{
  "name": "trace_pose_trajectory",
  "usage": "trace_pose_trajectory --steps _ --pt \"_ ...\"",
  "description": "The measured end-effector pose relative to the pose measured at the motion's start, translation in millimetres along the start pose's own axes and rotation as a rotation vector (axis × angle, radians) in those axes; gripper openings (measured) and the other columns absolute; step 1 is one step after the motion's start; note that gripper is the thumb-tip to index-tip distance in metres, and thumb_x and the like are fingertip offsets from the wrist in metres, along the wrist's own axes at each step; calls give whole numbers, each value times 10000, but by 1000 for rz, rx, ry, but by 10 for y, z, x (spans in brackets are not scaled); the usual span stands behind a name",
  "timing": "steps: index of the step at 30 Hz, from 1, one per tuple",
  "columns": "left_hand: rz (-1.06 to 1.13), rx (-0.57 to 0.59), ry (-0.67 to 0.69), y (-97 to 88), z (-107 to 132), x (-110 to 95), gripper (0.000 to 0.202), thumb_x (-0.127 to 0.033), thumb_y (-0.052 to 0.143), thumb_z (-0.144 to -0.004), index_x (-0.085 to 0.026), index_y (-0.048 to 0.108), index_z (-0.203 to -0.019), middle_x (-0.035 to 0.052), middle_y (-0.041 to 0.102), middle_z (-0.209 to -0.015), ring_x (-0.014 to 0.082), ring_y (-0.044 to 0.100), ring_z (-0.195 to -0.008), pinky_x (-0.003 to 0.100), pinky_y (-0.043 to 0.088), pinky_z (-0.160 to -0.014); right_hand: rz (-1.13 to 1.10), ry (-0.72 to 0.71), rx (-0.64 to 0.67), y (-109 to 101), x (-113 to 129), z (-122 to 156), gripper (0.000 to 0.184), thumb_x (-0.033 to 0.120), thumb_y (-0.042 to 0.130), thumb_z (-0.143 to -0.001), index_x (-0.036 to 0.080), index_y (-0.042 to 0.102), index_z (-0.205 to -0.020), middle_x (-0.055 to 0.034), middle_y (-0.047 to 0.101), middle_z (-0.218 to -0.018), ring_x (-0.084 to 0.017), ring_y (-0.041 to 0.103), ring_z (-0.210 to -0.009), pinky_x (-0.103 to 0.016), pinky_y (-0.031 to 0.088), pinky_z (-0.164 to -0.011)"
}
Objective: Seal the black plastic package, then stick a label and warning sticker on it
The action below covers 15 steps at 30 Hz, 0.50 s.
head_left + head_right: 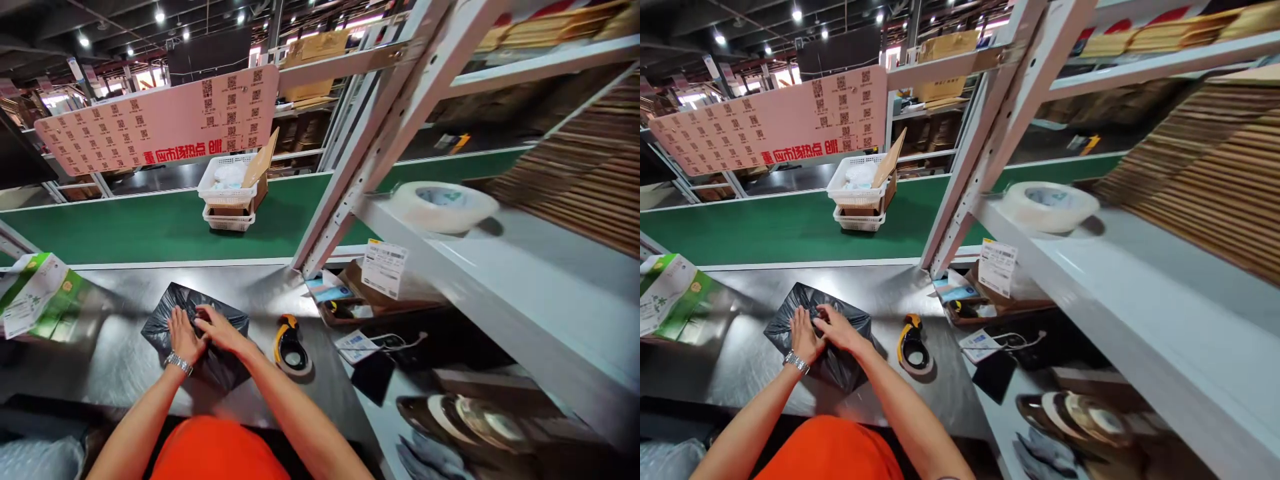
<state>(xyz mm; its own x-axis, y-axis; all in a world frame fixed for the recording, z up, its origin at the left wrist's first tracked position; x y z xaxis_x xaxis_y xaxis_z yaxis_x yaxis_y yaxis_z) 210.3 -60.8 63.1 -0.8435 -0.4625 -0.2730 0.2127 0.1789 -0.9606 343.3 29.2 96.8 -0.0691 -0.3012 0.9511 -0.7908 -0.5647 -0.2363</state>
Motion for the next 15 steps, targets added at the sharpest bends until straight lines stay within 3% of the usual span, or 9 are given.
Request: trace_pose_trajectory --steps 3,6,9,11,13,15 --pt "-9 -39 24 10 5 1 972 -590 686 -896 45 479 -1602 351 336 -1751 465 264 -1681 638 227 -1370 -27 67 -352 -473 -408 511 534 569 564 -980 200 619 -1362 -181 726 -1353 -301 708 -1209 -490 585 -1062" --pt "-40 -44 29 19 13 -16 851 -544 640 -948 24 538 -1574 325 403 -1729 444 324 -1665 615 261 -1366 278 296 -746 -884 -1030 1104 723 669 535 -884 133 570 -1368 -259 717 -1231 -401 716 -1129 -616 582 -1015" --pt "-76 -23 41 -8 17 -56 781 -491 613 -969 24 565 -1554 319 443 -1708 437 370 -1646 616 278 -1358 625 438 -633 -950 -1506 1468 902 646 554 -819 -18 546 -1431 -344 729 -1108 -497 727 -1072 -675 566 -964" --pt "-82 2 55 -57 14 -78 765 -473 601 -975 37 569 -1545 325 452 -1698 433 382 -1641 604 270 -1363 712 467 -533 -896 -1626 1553 904 593 558 -815 -55 555 -1444 -346 738 -1016 -523 738 -1016 -696 560 -918" --pt "-57 40 65 -123 3 -82 760 -470 590 -981 44 570 -1541 326 454 -1697 427 387 -1639 582 261 -1371 591 472 -533 -891 -1608 1543 837 545 592 -788 26 605 -1445 -234 732 -848 -486 754 -876 -688 567 -842" --pt "-3 85 78 -192 -16 -67 749 -481 591 -981 27 586 -1531 320 464 -1695 424 397 -1635 572 263 -1373 250 417 -542 -989 -1518 1464 757 518 644 -759 167 653 -1430 -81 652 -688 -404 730 -689 -644 576 -747"
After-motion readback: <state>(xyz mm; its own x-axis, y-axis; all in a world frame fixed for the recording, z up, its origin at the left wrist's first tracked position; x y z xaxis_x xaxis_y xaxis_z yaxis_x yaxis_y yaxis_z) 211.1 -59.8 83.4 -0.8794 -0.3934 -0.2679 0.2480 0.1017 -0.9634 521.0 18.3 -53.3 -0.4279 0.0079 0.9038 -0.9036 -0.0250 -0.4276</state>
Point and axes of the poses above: each hand's wrist, its own z-axis away from the middle knuckle, its own y-axis out of the palm, x = y × z, the point moved 2 cm from there along -z, towards the middle knuckle
